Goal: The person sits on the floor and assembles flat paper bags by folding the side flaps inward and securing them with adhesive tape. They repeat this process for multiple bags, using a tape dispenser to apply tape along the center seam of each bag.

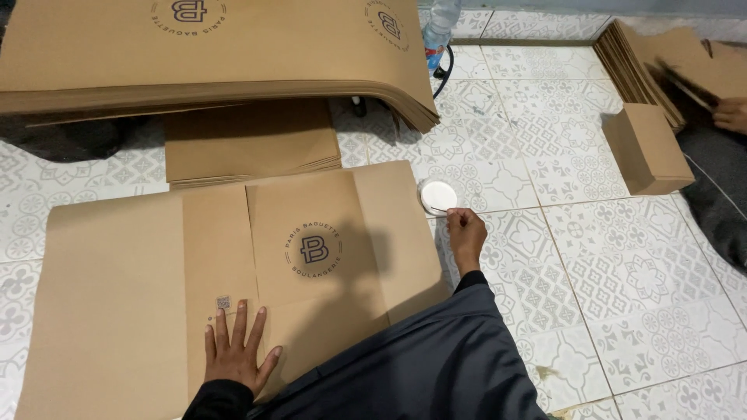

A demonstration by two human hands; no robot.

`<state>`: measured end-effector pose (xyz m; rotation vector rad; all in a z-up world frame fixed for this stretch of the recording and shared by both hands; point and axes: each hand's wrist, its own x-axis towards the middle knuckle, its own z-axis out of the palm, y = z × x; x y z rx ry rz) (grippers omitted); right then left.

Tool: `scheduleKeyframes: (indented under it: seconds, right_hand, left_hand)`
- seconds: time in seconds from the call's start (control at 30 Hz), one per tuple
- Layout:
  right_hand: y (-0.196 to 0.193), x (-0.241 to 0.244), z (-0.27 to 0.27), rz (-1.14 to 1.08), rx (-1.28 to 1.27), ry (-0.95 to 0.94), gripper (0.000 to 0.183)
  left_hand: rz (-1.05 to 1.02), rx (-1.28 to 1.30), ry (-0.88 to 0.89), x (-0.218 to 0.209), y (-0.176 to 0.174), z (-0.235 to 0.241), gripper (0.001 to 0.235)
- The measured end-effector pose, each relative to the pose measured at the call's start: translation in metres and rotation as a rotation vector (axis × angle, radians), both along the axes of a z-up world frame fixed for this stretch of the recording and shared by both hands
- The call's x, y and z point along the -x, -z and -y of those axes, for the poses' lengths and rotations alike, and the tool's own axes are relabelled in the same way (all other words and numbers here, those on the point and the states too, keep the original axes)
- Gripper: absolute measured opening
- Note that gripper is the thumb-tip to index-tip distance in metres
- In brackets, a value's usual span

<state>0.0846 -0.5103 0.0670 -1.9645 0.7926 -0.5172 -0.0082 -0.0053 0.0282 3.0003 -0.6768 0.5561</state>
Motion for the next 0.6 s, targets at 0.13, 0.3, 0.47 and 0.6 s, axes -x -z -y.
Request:
scheduleKeyframes:
  seconds: [0.13,0.3,0.47,0.6]
  right_hand:
    - [-0.014,0.002,-0.008,-0.032,-0.079,0.057,0.029]
    - [-0.013,0.003,-0.007,-0.040,-0.067,0.067,0.037]
    - [-0.017,0.007,-0.006,-0.046,-0.113,0.050,0.033]
    - [-0.022,0.004,-0.010,-0.060,-0.148,0.119,0.026]
  left_hand:
    - [0.006,0.007,-0.003,0.000,-0.001,0.000,0.087]
    - [0.027,0.020,0.012,0.001,-0.005,0.002,0.086]
    - [0.009,0.021,0.006,0.002,0.001,-0.001,0.084]
    - [-0.067,-0.016,-0.007,-0.005,0.016,-0.007,0.081]
